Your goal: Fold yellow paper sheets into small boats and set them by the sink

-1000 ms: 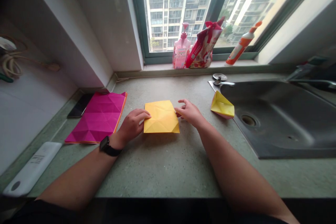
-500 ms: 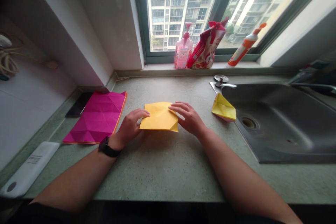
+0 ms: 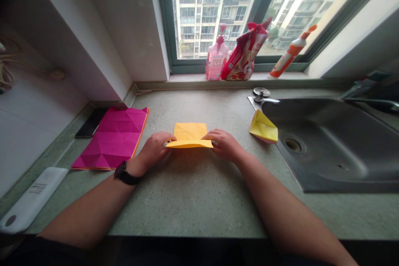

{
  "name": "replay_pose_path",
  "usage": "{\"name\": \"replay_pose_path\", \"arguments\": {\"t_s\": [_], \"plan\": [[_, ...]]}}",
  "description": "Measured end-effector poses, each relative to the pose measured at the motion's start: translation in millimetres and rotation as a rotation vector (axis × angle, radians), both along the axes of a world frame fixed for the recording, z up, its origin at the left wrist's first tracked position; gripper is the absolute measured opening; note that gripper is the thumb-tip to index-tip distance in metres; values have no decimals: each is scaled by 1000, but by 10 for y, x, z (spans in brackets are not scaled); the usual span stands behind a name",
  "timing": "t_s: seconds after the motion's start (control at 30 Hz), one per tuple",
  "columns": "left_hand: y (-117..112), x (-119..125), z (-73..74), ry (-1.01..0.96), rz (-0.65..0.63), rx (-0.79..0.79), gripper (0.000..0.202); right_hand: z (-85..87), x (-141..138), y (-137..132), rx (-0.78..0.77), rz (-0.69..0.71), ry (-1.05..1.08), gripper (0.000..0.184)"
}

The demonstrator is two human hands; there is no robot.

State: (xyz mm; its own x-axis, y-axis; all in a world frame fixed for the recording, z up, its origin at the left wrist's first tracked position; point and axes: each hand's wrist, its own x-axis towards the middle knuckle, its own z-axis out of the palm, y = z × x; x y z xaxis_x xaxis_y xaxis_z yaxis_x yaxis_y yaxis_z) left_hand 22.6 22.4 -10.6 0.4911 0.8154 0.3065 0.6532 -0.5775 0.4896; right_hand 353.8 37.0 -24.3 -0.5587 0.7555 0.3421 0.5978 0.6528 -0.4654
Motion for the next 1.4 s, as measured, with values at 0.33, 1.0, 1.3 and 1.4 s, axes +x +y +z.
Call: {"name": "replay_pose_path", "arguments": {"t_s": [0.33,1.0,1.3,1.4], "plan": [[-29,81,-16,-149,288,-212,70,-21,-179,-65,-216,-287,56,50],[-58,102,51,346,285,-48,41,-17,-458,-87,90,-355,-225,30],[-16,101,-47,276,131,87,36,-72,-555,-51,113,-227,-249,27],[34,108,-114,270,39,17,46,-81,-550,-40,104,-219,-253,26]]}}
